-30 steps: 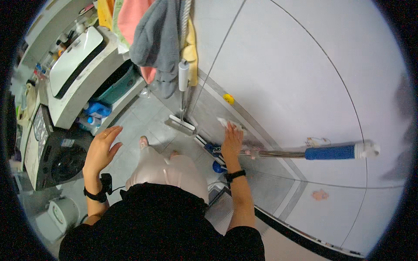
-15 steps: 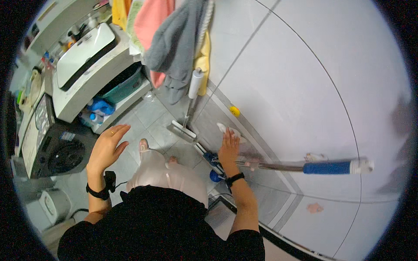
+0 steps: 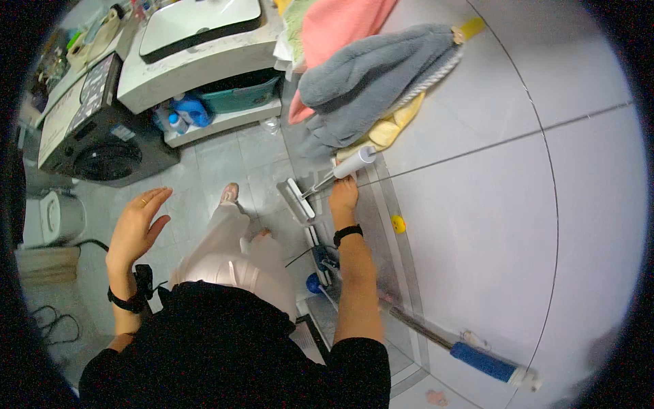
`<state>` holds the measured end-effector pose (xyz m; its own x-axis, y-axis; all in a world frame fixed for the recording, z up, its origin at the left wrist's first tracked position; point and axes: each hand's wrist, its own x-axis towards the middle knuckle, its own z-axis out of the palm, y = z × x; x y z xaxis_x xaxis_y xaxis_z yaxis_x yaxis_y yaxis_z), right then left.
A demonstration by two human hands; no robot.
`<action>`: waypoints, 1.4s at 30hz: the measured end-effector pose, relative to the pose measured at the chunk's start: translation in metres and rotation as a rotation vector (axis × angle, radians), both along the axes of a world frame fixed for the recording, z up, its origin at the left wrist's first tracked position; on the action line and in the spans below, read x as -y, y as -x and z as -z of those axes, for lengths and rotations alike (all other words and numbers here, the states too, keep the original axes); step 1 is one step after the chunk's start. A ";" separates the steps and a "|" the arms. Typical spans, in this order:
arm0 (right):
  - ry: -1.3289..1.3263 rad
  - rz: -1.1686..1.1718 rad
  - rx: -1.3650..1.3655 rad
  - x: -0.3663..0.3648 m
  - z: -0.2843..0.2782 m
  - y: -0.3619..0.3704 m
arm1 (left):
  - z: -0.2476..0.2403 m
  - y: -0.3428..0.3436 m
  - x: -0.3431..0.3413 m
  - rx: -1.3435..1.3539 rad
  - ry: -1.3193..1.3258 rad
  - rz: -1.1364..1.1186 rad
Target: The person wipes a tiled bathroom wall, a wall-mounted dispenser, and a metal towel rack with a white cloth.
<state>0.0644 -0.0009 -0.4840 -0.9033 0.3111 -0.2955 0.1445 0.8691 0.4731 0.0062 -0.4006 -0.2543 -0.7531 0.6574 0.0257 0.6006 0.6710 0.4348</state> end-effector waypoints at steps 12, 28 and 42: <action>0.142 -0.018 -0.095 0.005 0.039 -0.129 | 0.006 0.017 -0.010 0.012 0.033 0.089; 0.050 0.332 0.101 0.046 -0.027 -0.201 | 0.026 0.033 -0.056 -0.016 -0.144 0.321; 0.007 0.008 0.136 0.007 -0.012 -0.012 | 0.028 0.006 0.008 0.044 -0.031 -0.053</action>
